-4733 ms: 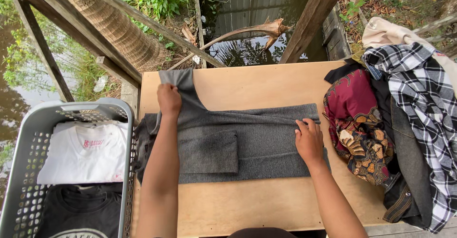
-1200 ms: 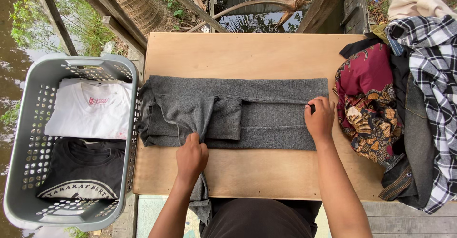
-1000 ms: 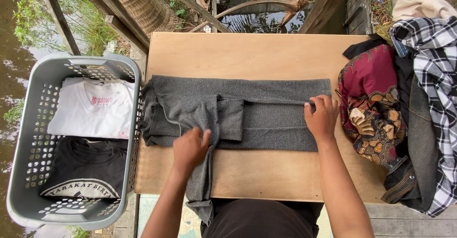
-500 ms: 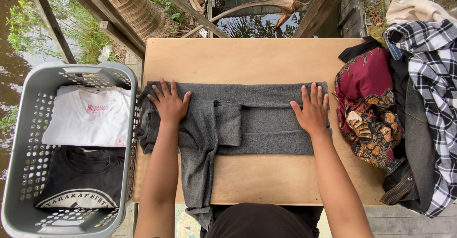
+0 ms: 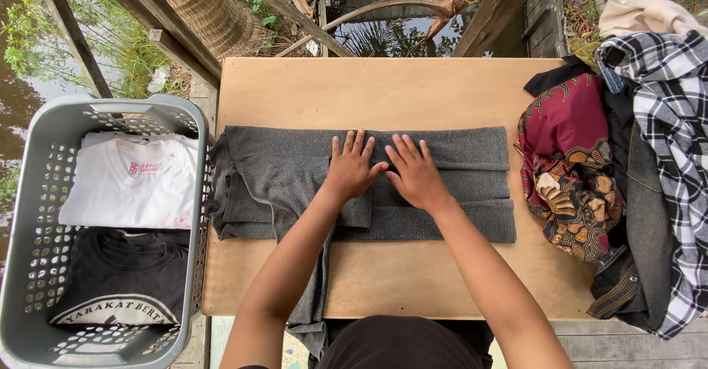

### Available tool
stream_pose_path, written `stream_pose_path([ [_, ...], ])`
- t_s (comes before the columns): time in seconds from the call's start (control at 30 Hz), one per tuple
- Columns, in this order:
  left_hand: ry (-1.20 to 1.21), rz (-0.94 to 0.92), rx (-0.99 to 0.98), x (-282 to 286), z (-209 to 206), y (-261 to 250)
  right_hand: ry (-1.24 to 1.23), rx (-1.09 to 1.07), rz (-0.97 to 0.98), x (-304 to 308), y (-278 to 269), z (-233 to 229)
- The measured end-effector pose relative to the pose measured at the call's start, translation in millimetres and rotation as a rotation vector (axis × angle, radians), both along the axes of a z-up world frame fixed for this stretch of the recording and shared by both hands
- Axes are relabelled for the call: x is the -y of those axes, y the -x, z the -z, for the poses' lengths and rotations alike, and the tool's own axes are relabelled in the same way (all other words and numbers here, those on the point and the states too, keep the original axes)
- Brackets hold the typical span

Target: The person folds a gray hooded sweatshirt on a wooden board outdoors, smoothing the fabric by hand and tucking the sleeves and hood to form a compact rectangle, then places it into a laundry basket.

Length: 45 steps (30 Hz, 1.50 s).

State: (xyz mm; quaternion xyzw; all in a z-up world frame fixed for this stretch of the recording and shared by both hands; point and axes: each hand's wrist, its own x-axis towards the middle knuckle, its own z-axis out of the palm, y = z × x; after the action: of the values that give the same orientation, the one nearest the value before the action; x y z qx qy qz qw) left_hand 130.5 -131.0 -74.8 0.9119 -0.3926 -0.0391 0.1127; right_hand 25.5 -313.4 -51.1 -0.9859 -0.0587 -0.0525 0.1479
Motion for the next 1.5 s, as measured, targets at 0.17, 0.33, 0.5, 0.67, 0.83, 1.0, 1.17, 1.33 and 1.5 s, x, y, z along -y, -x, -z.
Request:
stream_pose_path([
  [0.17,-0.033,-0.076,0.012,10.5,12.6,-1.0,0.005,-0.004,0.035,-0.6,-15.9,5.9],
  [0.33,0.026,-0.101,0.065,17.3,16.4,8.2,0.072,-0.019,0.058,-4.9,-20.9,14.6],
  [0.5,-0.043,-0.113,0.066,20.5,15.9,8.9,0.073,-0.043,0.044,-3.5,-23.4,24.9],
  [0.67,-0.122,-0.129,0.015,27.6,11.5,4.2,0.083,-0.101,0.064,-0.5,-30.0,25.9],
  [0.83,-0.124,-0.107,-0.136,24.7,-16.1,-2.4,0.072,-0.079,0.031,0.0,-32.0,8.2],
  [1.0,0.312,-0.210,0.118,-42.9,-46.6,-4.8,-0.100,0.093,0.199,-0.5,11.1,-21.5],
  [1.17,0.420,-0.738,0.238,-156.4,-47.3,-20.8,-1.016,0.026,0.731,25.7,54.0,-8.6],
  [1.33,0.444,-0.957,-0.013,-204.5,-26.5,-40.1,-2.258,-0.236,0.611,20.4,58.5,9.2],
  [1.5,0.391,-1.108,-0.148,-197.9,-24.3,-56.5,-2.535,-0.394,0.562,-26.1,28.8,10.1],
])
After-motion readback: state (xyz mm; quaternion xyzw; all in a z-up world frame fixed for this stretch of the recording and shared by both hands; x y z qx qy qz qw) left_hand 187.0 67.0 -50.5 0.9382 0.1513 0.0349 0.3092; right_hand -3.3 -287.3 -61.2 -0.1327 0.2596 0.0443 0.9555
